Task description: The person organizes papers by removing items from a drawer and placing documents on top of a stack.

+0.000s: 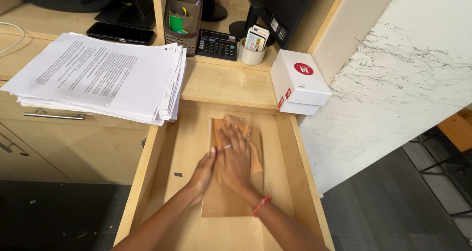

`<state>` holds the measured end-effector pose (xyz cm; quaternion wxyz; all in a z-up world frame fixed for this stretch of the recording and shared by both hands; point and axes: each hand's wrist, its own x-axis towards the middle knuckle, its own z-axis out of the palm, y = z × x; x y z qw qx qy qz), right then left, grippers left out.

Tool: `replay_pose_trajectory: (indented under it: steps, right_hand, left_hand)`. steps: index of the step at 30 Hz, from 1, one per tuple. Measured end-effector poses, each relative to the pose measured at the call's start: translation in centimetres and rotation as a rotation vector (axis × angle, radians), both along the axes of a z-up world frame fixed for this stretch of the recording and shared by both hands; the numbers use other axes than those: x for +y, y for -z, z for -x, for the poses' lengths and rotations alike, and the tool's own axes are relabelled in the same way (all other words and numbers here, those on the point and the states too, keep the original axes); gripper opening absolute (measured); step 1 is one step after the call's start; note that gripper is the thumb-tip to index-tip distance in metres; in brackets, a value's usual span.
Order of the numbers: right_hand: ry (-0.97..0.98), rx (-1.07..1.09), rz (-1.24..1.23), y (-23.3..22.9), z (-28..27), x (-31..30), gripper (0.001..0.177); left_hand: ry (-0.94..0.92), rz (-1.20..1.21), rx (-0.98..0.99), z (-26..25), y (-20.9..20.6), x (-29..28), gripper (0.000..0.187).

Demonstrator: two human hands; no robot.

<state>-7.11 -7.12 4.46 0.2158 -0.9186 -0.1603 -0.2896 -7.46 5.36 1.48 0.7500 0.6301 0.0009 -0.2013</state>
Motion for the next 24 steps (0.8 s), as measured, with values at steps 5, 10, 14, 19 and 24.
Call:
replay_pose_trajectory:
  steps: [5, 10, 14, 19, 24]
  right_hand:
    - [0.073, 0.061, -0.133, -0.9, -2.9, -2.1, 0.046]
    - [0.207, 0.176, -0.152, -2.1, -4.8, -3.3, 0.029]
    - [0.231, 0.085, -0.164, -3.1, -4.8, -3.3, 0.036]
    - [0.128, -0.026, -0.060, -3.4, -3.7, -1.1, 0.036]
    - [0.108, -0.117, -0.032, -4.3, -4.2, -1.8, 0.032]
  left_hand:
    - [0.064, -0.007, 0.001, 0.2, 1.1, -0.7, 0.087]
    - [0.133, -0.068, -0.048, 0.2, 1.8, -1.1, 0.085]
    - [0.073, 0.028, -0.086, -0.2, 1.0, -1.4, 0.070]
    - [-0.244, -0.252, -0.285, -1.4, -1.1, -1.8, 0.049]
    - [-0.309, -0.262, -0.385, -2.3, -2.3, -2.0, 0.046]
